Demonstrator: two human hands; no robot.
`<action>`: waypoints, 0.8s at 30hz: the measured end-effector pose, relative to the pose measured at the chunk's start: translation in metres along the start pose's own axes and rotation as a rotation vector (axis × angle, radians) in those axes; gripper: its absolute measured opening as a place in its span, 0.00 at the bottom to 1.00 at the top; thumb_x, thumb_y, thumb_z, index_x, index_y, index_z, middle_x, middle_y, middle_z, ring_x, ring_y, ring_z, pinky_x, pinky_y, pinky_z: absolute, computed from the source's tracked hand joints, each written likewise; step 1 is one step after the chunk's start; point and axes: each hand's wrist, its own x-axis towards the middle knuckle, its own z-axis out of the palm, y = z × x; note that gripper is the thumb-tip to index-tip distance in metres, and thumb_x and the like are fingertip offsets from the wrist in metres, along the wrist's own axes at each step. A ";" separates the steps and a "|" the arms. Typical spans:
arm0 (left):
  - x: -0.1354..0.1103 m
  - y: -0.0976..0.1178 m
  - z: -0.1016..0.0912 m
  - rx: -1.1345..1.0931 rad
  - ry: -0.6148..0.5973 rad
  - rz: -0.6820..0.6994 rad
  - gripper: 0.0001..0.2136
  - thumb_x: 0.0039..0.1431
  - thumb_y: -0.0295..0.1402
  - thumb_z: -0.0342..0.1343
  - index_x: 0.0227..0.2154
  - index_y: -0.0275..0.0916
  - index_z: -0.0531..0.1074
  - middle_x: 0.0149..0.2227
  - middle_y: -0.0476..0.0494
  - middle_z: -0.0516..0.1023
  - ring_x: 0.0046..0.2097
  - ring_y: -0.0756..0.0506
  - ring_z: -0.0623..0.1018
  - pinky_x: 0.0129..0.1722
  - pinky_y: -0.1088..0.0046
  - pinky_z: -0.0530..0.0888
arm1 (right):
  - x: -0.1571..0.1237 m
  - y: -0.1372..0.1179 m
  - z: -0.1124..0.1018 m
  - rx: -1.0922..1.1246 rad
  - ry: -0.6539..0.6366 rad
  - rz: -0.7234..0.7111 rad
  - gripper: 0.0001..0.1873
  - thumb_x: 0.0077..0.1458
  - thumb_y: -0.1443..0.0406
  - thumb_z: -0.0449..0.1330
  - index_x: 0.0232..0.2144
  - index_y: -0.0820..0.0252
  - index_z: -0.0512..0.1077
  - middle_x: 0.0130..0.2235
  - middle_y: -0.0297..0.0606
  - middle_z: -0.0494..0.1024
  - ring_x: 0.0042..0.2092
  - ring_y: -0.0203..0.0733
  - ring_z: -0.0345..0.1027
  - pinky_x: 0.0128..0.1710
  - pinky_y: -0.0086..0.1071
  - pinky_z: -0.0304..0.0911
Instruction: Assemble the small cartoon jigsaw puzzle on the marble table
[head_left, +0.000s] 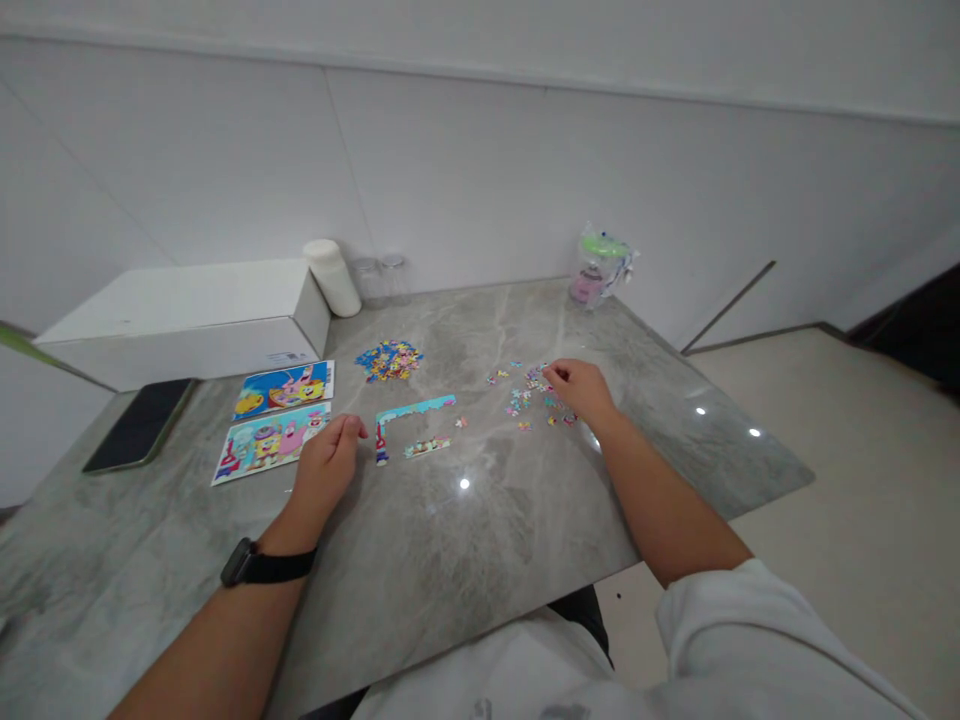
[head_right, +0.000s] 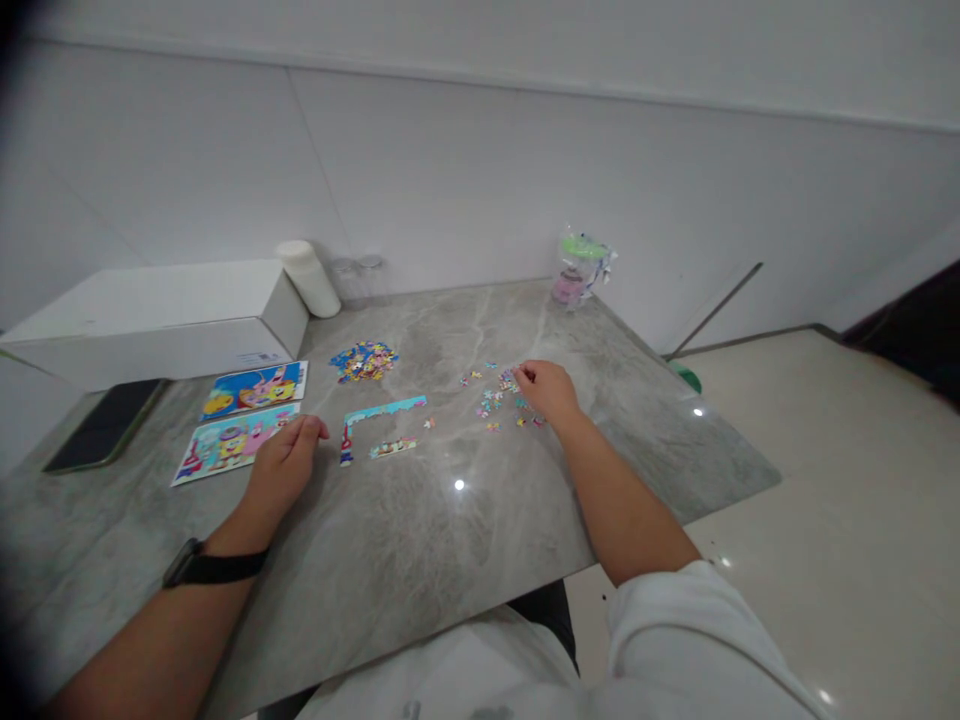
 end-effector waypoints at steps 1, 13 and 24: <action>0.000 -0.001 0.000 -0.004 0.005 -0.001 0.19 0.71 0.45 0.41 0.31 0.43 0.72 0.28 0.48 0.74 0.35 0.43 0.75 0.38 0.68 0.69 | 0.001 0.003 0.001 -0.013 -0.004 -0.006 0.18 0.66 0.57 0.55 0.34 0.57 0.81 0.32 0.38 0.82 0.34 0.42 0.72 0.35 0.32 0.59; -0.003 0.002 0.005 -0.001 0.044 0.058 0.16 0.71 0.44 0.47 0.47 0.41 0.76 0.37 0.47 0.80 0.39 0.44 0.78 0.40 0.69 0.72 | 0.003 0.028 -0.001 -0.073 -0.114 -0.077 0.16 0.64 0.70 0.58 0.50 0.57 0.81 0.47 0.42 0.84 0.47 0.43 0.76 0.53 0.36 0.66; -0.004 0.076 0.031 0.318 -0.278 0.558 0.15 0.69 0.37 0.55 0.54 0.39 0.75 0.52 0.37 0.81 0.53 0.35 0.78 0.56 0.53 0.73 | 0.001 0.031 -0.008 -0.075 -0.136 -0.069 0.14 0.64 0.70 0.60 0.49 0.57 0.82 0.48 0.43 0.84 0.46 0.44 0.76 0.53 0.36 0.67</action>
